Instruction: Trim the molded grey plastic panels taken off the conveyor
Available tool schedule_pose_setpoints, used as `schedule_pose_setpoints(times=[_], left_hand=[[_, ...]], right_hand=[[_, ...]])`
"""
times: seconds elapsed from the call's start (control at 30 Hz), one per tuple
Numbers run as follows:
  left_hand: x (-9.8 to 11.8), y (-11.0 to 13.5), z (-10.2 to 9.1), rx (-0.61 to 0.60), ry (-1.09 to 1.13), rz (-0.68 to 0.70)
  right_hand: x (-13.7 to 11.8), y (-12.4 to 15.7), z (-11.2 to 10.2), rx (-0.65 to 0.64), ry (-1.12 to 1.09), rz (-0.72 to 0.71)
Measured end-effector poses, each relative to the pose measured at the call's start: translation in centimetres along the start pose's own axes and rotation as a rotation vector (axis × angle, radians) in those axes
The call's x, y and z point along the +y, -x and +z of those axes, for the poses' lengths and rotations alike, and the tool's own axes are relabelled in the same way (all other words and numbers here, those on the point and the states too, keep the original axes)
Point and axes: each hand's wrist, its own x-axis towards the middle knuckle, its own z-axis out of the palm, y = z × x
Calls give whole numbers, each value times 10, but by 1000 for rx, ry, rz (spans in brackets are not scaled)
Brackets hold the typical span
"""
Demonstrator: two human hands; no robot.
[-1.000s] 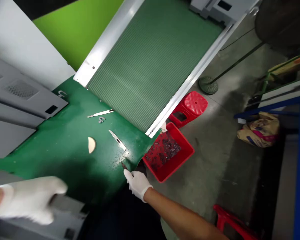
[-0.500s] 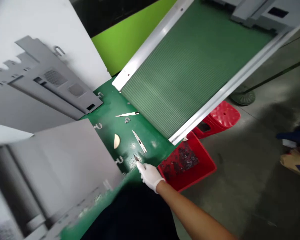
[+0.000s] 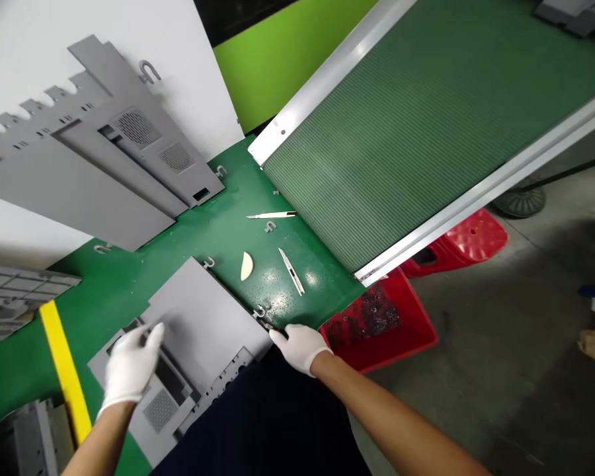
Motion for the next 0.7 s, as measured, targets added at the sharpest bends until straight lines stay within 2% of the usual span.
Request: schedule_pose_setpoints(times=[0.03,0.07,0.1,0.13,0.2,0.23,0.33,0.43,0.7], left_hand=[[30,-8,-2,139,66,58],[60,-16,-3,161,144,226],[89,-24,-2,106,171,413],[114,-32,0,59,155,543],[150,-48,7,-116,45,723],[160,-56,11,-194,-26,762],[172,-73,22,-369,-184,766],[173,-81,26,-452,-207,713],[177,-86,28,-471,-207,657]], right_hand=[[-2,-2,1,-8,21,-7],[-4,-4,2,-16,33,-12],[-6,-6,2,-23,39,-15],[-7,-7,3,-28,41,-16],[-9,-9,4,-26,44,-11],[-9,-9,4,-23,45,-8],[-11,-11,3,-13,41,4],[-11,-12,1,-12,28,10],[-6,-20,2,-25,73,-24]])
